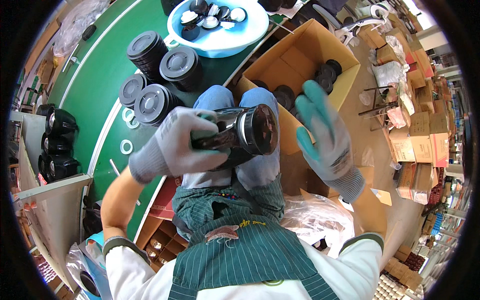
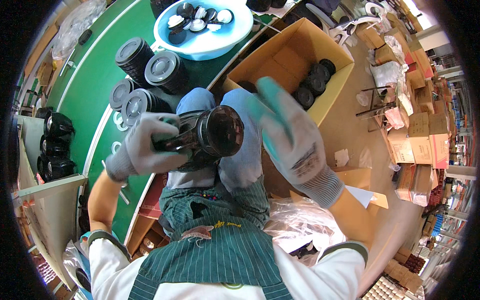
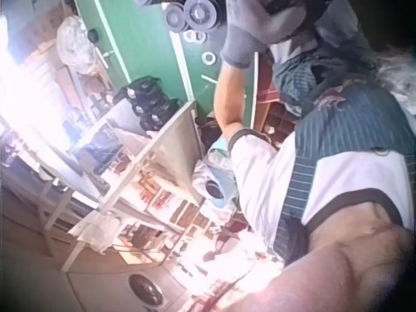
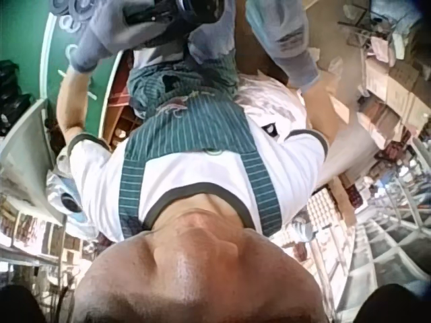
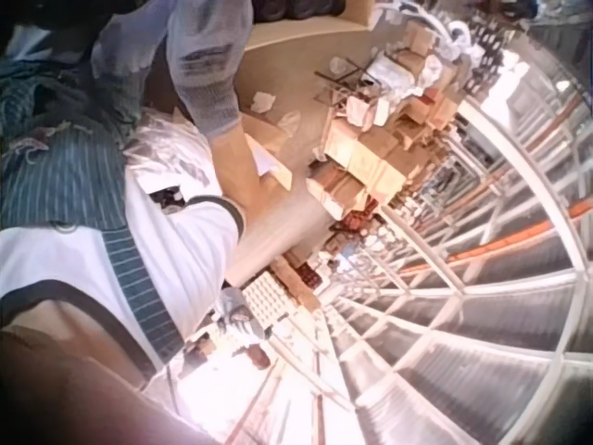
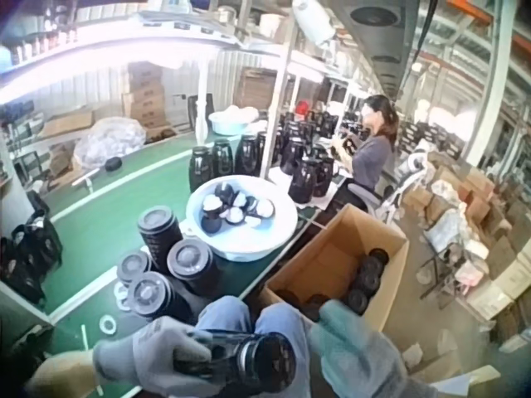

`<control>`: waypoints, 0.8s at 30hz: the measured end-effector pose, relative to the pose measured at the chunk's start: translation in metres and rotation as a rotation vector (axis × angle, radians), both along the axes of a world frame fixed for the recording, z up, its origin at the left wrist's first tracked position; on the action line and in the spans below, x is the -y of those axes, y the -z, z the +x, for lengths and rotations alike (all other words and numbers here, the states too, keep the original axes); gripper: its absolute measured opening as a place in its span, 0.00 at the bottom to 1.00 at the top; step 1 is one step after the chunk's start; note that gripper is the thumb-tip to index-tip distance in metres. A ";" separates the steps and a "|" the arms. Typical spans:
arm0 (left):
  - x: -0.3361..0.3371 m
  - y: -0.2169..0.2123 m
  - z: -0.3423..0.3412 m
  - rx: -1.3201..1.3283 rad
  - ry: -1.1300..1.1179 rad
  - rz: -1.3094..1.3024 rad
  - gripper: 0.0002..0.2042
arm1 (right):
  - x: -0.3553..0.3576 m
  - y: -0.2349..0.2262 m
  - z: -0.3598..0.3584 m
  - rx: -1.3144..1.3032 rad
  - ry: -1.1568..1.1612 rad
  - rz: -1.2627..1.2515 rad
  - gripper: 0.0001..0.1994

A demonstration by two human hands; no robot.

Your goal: The person sits on the floor and assembles black cylindrical containers by inserting a metal inner component and securing a lid. The person repeatedly picks up containers, inserts the inner part, and places the finished units on a nearby table.

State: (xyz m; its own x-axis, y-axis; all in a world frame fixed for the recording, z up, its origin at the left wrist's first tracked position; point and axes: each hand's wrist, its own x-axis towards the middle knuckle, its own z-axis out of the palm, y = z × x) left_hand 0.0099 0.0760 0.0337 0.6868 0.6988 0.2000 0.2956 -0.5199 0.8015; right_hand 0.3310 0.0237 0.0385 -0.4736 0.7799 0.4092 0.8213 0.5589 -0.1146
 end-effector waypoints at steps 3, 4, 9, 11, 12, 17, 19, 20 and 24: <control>0.023 0.002 0.006 -0.087 -0.130 0.106 0.09 | 0.007 -0.023 -0.011 -0.483 0.153 -0.706 0.37; 0.030 0.001 0.011 -0.113 -0.163 0.198 0.10 | 0.010 -0.026 -0.017 -0.650 0.233 -1.000 0.40; 0.051 0.016 0.020 -0.338 -0.154 0.408 0.11 | 0.004 0.001 -0.037 -0.495 0.109 -0.871 0.52; 0.051 0.015 0.018 -0.351 -0.136 0.415 0.11 | 0.003 0.006 -0.035 -0.449 0.003 -0.697 0.48; 0.048 0.012 0.016 -0.343 -0.120 0.409 0.11 | 0.004 0.009 -0.035 -0.430 -0.051 -0.611 0.46; 0.024 0.001 0.001 -0.263 0.037 0.242 0.13 | -0.007 0.014 -0.028 0.068 -0.329 -0.029 0.33; 0.015 0.005 0.000 -0.212 0.051 0.198 0.12 | -0.006 0.008 -0.031 0.034 -0.264 -0.146 0.29; 0.014 0.010 0.001 -0.209 0.047 0.216 0.12 | -0.005 0.005 -0.036 -0.035 -0.164 -0.319 0.28; 0.032 0.008 0.015 -0.344 0.003 0.284 0.11 | -0.009 0.026 -0.021 -0.171 0.130 -0.737 0.40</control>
State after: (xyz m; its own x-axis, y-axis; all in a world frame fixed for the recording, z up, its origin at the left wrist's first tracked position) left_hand 0.0253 0.0444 0.0256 0.7486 0.6474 0.1431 0.5184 -0.7061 0.4823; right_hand 0.3101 0.0331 0.0128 -0.3368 0.9245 -0.1785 0.8125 0.1896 -0.5512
